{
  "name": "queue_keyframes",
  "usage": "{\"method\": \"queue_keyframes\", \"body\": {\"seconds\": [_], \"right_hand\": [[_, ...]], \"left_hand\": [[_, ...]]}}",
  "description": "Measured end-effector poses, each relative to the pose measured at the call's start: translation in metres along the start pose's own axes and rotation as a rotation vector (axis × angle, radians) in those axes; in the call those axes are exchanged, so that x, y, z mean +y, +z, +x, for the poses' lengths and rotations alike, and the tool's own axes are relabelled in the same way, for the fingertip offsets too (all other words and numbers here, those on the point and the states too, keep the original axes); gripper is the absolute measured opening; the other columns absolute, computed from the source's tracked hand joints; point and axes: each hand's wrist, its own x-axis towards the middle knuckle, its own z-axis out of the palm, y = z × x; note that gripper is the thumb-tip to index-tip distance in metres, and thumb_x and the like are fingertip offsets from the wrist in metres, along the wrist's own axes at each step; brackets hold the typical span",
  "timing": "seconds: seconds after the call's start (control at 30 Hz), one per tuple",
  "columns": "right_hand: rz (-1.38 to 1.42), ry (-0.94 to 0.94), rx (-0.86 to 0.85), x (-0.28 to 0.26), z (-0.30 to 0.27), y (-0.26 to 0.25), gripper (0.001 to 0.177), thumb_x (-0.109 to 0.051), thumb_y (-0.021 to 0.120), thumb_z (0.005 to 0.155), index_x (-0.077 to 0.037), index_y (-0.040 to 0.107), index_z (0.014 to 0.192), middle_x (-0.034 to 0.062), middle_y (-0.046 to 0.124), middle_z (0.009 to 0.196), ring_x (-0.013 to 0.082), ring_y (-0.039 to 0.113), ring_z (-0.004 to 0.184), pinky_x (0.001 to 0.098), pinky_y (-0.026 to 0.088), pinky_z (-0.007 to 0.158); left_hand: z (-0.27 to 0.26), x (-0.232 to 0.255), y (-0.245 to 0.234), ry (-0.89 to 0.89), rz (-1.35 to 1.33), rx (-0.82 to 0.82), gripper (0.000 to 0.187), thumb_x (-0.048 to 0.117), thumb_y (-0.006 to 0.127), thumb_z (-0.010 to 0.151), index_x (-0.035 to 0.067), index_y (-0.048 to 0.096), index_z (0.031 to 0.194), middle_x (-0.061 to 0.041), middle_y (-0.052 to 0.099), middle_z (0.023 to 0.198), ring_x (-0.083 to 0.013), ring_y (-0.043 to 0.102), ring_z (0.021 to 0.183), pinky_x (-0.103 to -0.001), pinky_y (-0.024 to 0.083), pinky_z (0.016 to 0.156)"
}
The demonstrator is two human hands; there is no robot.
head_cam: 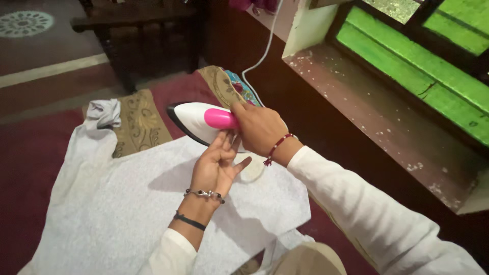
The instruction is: The person irons a white patterned shirt laid out on a bed. They use a pink and white iron to smooth the fabric, repeatedly adjusting the shirt's position and folding sections as they work.
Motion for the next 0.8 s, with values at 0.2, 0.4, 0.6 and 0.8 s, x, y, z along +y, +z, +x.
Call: {"method": "queue_keyframes", "body": {"seconds": [0.2,0.4,0.6,0.8], "right_hand": [[0.079,-0.132,-0.053,-0.027,-0.031,0.007,0.037,-0.010,0.073,0.079,-0.010,0.059,0.114,0.0158,0.069,0.090,0.0396,0.068,0.084,0.0503,0.053,0.074],[0.276,-0.149,-0.213,-0.072,-0.052,0.066,0.039,-0.010,0.073,0.081,-0.010,0.059,0.117,0.0184,0.065,0.096,0.0416,0.067,0.084,0.0497,0.053,0.072],[0.380,-0.202,-0.292,-0.098,-0.070,0.098,0.036,-0.011,0.073,0.083,-0.017,0.065,0.118,0.0150,0.067,0.100,0.0395,0.068,0.088,0.0477,0.054,0.077],[0.284,-0.299,-0.515,-0.080,-0.095,0.107,0.032,-0.019,0.076,0.082,-0.019,0.069,0.114,0.0097,0.070,0.098,0.0332,0.069,0.094,0.0467,0.053,0.081]], "left_hand": [[-0.053,-0.017,-0.029,0.012,-0.074,0.054,0.079,0.001,0.042,0.080,0.007,0.030,0.159,-0.005,0.039,0.164,-0.0195,0.036,0.150,-0.053,0.035,0.114],[-0.098,-0.023,-0.091,-0.071,-0.047,0.292,0.064,0.006,0.047,0.089,-0.001,0.040,0.153,-0.013,0.053,0.152,-0.0270,0.053,0.139,-0.049,0.044,0.108],[-0.142,-0.020,-0.111,-0.294,0.241,0.449,0.051,0.017,0.053,0.095,0.005,0.049,0.144,-0.012,0.067,0.136,-0.0239,0.067,0.119,-0.041,0.054,0.091],[-0.187,-0.018,-0.128,-0.567,0.690,0.190,0.044,0.032,0.054,0.096,0.009,0.066,0.132,-0.005,0.078,0.121,-0.0152,0.072,0.100,-0.029,0.056,0.078]]}}
